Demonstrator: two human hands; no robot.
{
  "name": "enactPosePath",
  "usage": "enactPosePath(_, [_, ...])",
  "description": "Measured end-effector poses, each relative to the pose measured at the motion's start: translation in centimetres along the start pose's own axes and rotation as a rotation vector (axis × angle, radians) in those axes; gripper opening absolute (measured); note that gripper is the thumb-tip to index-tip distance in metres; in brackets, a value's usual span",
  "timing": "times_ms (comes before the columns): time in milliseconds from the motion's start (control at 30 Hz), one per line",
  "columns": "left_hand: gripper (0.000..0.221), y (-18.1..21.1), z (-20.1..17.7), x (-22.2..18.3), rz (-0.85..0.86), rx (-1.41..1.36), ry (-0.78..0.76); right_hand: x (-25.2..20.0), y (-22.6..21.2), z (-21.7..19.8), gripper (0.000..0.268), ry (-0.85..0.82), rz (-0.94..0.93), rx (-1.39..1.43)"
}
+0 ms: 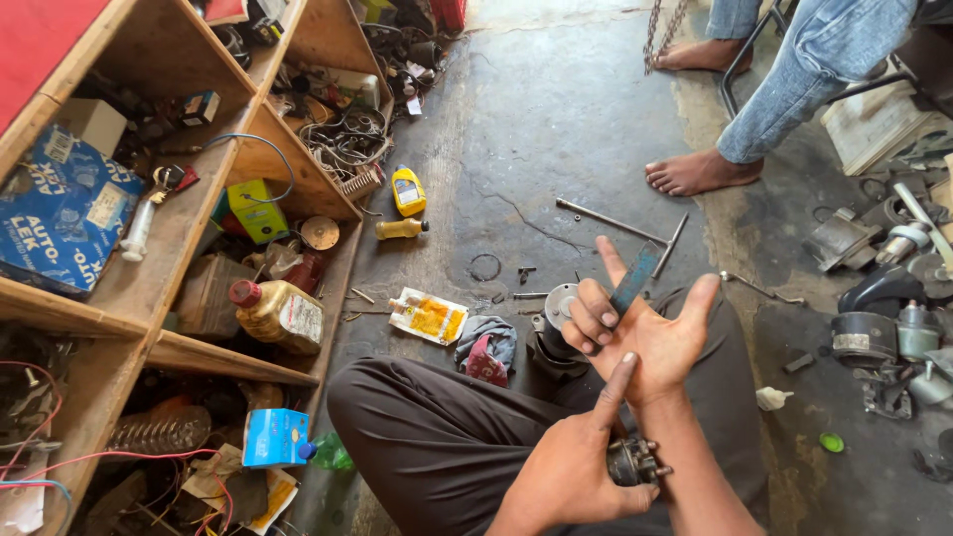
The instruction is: The person sits on the floor and uses a metal file to scrape and clean the surface of a small cylindrical electrical component. They rotate the component to access different areas and later wipe it with a cloth.
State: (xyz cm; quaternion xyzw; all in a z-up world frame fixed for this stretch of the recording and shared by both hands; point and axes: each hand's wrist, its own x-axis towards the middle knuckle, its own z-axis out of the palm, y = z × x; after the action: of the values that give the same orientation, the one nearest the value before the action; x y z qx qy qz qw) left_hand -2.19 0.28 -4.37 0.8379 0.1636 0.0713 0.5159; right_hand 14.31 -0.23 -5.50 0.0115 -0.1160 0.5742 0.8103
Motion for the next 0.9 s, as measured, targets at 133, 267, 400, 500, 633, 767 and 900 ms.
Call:
enactPosePath(133, [0.128, -0.5, 0.3, 0.1, 0.071, 0.021, 0.008, -0.1, -0.2, -0.1, 0.125, 0.14, -0.019, -0.109])
enactPosePath(267, [0.129, -0.6, 0.6, 0.3, 0.069, 0.003, -0.013, -0.2, -0.4, -0.2, 0.127, 0.057, -0.01, -0.072])
enactPosePath(400, [0.128, -0.9, 0.8, 0.0, 0.047, -0.026, -0.029, -0.3, -0.5, -0.5, 0.127, 0.069, -0.005, -0.072])
enactPosePath(500, [0.128, -2.1, 1.1, -0.2, 0.077, -0.045, -0.022, -0.2, -0.4, -0.8, 0.126, 0.091, 0.0, -0.083])
enactPosePath(633, [0.12, -4.9, 2.1, 0.0, 0.165, 0.018, 0.014, 0.1, -0.3, -0.9, 0.126, 0.006, 0.019, -0.006])
enactPosePath(767, [0.102, -7.8, 3.8, 1.3, 0.153, 0.081, -0.009, 0.1, -0.3, -1.5, 0.123, -0.06, 0.034, 0.02])
enactPosePath(900, [0.097, -9.5, 4.5, 2.4, 0.112, 0.041, -0.005, -0.6, -1.0, -3.4, 0.118, -0.068, 0.065, -0.026])
